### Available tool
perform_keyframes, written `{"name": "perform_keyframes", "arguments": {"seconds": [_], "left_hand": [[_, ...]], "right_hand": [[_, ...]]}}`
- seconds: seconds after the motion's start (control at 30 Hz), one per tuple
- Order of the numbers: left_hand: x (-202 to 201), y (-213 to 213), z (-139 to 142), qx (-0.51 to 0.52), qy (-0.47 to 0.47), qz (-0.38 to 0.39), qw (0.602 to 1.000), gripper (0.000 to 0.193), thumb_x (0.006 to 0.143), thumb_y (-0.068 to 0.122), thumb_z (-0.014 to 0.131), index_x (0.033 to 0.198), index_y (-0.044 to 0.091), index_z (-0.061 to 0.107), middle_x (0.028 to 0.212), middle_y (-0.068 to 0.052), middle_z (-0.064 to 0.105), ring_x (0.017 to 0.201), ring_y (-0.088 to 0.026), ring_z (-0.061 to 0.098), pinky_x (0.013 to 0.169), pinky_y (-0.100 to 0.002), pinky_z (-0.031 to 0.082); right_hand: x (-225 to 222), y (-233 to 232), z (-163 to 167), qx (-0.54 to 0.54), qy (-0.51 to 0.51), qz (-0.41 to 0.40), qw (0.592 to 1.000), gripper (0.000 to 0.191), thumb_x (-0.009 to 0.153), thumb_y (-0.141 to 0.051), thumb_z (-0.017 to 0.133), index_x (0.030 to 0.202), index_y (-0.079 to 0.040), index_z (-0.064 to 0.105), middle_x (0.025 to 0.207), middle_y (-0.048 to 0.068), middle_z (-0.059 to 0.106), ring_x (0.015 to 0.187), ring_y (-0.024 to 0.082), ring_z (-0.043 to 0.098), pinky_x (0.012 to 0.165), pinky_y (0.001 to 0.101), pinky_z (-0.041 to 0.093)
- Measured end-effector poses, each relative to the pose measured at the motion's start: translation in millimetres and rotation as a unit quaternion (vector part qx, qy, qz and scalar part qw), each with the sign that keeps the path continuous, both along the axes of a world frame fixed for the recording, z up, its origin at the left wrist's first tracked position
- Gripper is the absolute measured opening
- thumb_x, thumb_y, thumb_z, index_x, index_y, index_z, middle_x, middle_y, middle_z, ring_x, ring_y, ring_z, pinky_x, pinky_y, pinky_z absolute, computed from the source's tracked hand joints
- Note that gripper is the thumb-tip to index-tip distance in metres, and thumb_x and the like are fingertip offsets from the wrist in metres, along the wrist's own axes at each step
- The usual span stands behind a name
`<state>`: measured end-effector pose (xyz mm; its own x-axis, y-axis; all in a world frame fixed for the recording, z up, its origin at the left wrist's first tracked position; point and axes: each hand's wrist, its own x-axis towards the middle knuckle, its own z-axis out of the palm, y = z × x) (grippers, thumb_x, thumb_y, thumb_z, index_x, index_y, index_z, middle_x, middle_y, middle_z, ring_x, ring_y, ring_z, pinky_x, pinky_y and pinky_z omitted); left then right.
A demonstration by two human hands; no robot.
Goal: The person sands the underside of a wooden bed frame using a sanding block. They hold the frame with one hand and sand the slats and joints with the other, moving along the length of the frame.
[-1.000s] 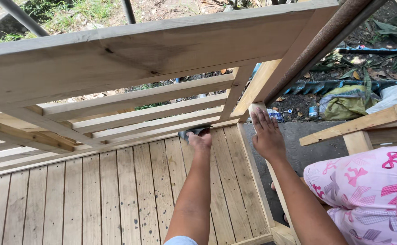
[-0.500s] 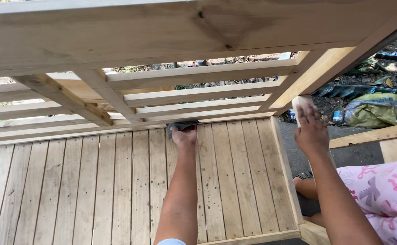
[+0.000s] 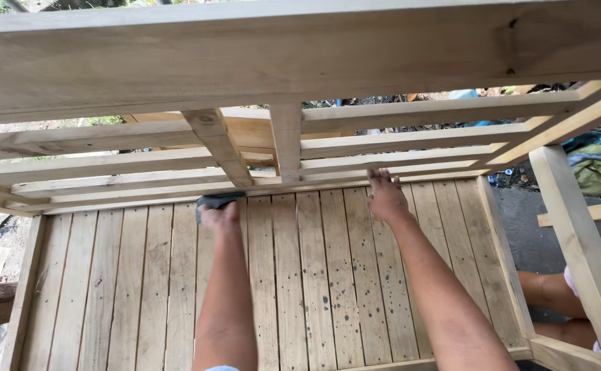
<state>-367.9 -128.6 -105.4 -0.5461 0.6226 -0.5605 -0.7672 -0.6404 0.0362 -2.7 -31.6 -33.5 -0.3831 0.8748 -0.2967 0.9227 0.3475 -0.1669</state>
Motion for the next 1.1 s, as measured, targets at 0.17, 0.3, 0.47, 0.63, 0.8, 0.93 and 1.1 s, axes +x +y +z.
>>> {"name": "perform_keyframes", "arguments": {"seconds": [0.17,0.3,0.47,0.63,0.8,0.93,1.1], "left_hand": [[-5,-1,-10,-0.042,0.029,0.037,0.998,0.065,0.107,0.054,0.028,0.140,0.006,0.057,0.141,-0.013,0.062,0.128,-0.030,0.061,0.113,-0.046,0.050],[137,48,-2,-0.043,0.056,-0.040,0.997,0.060,0.107,0.051,0.028,0.144,0.010,0.049,0.135,-0.008,0.064,0.120,-0.028,0.063,0.107,-0.047,0.052],[217,69,17,-0.010,-0.112,-0.116,0.987,0.056,0.107,0.049,0.030,0.142,0.013,0.055,0.132,-0.009,0.067,0.114,-0.029,0.063,0.103,-0.044,0.050],[89,25,0,0.011,-0.016,-0.041,0.999,0.064,0.108,0.045,0.019,0.148,0.005,0.049,0.148,-0.019,0.054,0.134,-0.037,0.055,0.114,-0.057,0.044],[126,47,-14,0.000,0.039,0.051,0.998,0.067,0.111,0.054,0.023,0.149,0.006,0.050,0.152,-0.013,0.055,0.135,-0.031,0.056,0.115,-0.048,0.049],[264,90,18,-0.011,-0.145,-0.114,0.983,0.060,0.103,0.053,0.027,0.147,0.017,0.047,0.140,-0.006,0.059,0.123,-0.025,0.057,0.100,-0.045,0.051],[213,69,28,-0.110,-0.140,-0.185,0.966,0.054,0.106,0.039,0.035,0.147,0.006,0.047,0.143,-0.020,0.054,0.124,-0.034,0.056,0.107,-0.063,0.037]], "right_hand": [[-35,-2,1,-0.040,-0.135,-0.016,0.990,0.096,0.083,-0.022,0.072,0.162,-0.009,0.018,0.169,0.013,0.018,0.156,0.036,0.016,0.127,0.0459,0.014],[-35,-4,-6,0.017,-0.132,-0.003,0.991,0.084,0.090,-0.019,0.063,0.161,-0.004,0.021,0.167,0.018,0.022,0.155,0.040,0.019,0.127,0.0480,0.015],[-22,-6,-6,-0.030,-0.108,-0.014,0.994,0.091,0.086,-0.009,0.062,0.164,-0.015,0.015,0.171,0.010,0.013,0.157,0.034,0.011,0.126,0.0491,0.013],[-15,0,5,-0.089,-0.074,-0.015,0.993,0.097,0.082,-0.009,0.065,0.163,-0.024,0.013,0.172,0.002,0.007,0.159,0.028,0.007,0.127,0.0486,0.013],[-8,3,-3,-0.078,-0.067,0.019,0.994,0.097,0.083,-0.003,0.061,0.164,-0.027,0.015,0.173,0.000,0.010,0.159,0.028,0.007,0.126,0.0540,0.015],[1,10,-5,-0.094,-0.058,0.022,0.994,0.088,0.087,-0.001,0.054,0.162,-0.033,0.021,0.171,-0.002,0.019,0.155,0.023,0.020,0.127,0.0554,0.014],[7,29,3,-0.154,-0.070,0.033,0.985,0.100,0.078,0.013,0.043,0.160,-0.040,0.023,0.168,-0.010,0.024,0.154,0.013,0.026,0.127,0.0548,0.008]]}}
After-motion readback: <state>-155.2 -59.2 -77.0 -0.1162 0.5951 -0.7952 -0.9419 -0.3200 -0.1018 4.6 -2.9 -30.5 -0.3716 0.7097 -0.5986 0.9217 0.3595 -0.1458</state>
